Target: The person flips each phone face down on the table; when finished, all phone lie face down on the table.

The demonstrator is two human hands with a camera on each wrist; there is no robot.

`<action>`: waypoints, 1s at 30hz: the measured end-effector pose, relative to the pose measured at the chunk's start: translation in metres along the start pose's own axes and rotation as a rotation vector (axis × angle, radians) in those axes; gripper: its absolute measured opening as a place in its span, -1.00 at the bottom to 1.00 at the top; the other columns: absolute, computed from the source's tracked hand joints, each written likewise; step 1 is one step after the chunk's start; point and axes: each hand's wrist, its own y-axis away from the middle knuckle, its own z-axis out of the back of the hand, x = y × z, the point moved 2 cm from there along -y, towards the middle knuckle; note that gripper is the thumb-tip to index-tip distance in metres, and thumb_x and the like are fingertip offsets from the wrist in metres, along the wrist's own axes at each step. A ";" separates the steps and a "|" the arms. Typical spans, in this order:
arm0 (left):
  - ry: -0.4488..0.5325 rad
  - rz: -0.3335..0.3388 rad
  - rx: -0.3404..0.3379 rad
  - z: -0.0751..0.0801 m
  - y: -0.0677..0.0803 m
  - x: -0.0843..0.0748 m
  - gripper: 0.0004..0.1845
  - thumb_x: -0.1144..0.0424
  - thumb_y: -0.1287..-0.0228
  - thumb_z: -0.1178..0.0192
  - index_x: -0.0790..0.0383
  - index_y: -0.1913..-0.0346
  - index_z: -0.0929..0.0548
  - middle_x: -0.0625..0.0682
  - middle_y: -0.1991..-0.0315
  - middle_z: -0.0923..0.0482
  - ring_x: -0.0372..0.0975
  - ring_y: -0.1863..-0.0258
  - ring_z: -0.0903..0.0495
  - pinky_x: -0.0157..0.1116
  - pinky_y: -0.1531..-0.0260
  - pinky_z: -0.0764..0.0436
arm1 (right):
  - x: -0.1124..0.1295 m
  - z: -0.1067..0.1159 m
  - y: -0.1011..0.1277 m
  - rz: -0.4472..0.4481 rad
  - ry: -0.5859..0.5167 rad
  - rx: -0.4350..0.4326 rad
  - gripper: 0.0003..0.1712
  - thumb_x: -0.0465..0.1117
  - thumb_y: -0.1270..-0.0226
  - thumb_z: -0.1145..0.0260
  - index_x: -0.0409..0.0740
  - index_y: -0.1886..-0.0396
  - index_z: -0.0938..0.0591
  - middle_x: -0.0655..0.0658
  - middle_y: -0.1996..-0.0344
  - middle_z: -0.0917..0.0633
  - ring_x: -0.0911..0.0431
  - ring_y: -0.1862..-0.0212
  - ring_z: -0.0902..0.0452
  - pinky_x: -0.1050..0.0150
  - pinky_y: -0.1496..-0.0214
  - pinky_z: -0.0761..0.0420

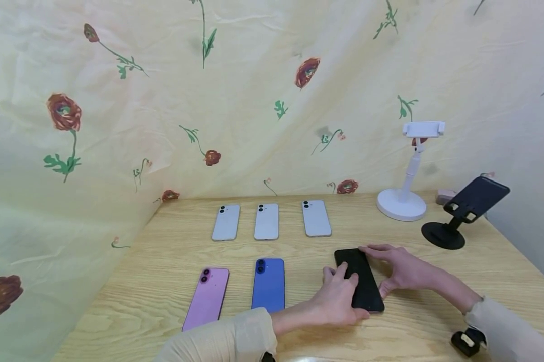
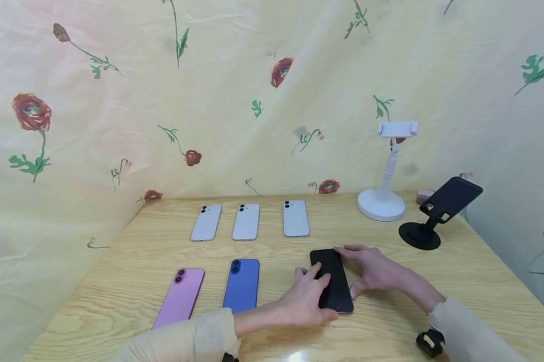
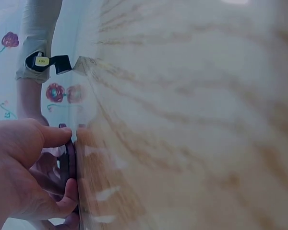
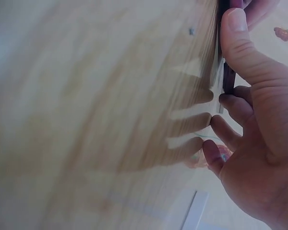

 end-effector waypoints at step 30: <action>0.099 0.016 0.009 0.005 0.005 0.002 -0.15 -0.18 -0.22 -0.35 -0.17 -0.54 -0.26 0.21 -0.41 -0.27 0.15 -0.22 -0.34 -0.28 0.02 -0.48 | 0.010 0.007 0.001 0.059 -0.017 -0.082 0.26 0.12 0.28 -0.65 -0.26 -0.48 -0.35 -0.40 -0.25 -0.52 -0.37 -0.18 -0.45 -0.31 -0.04 -0.48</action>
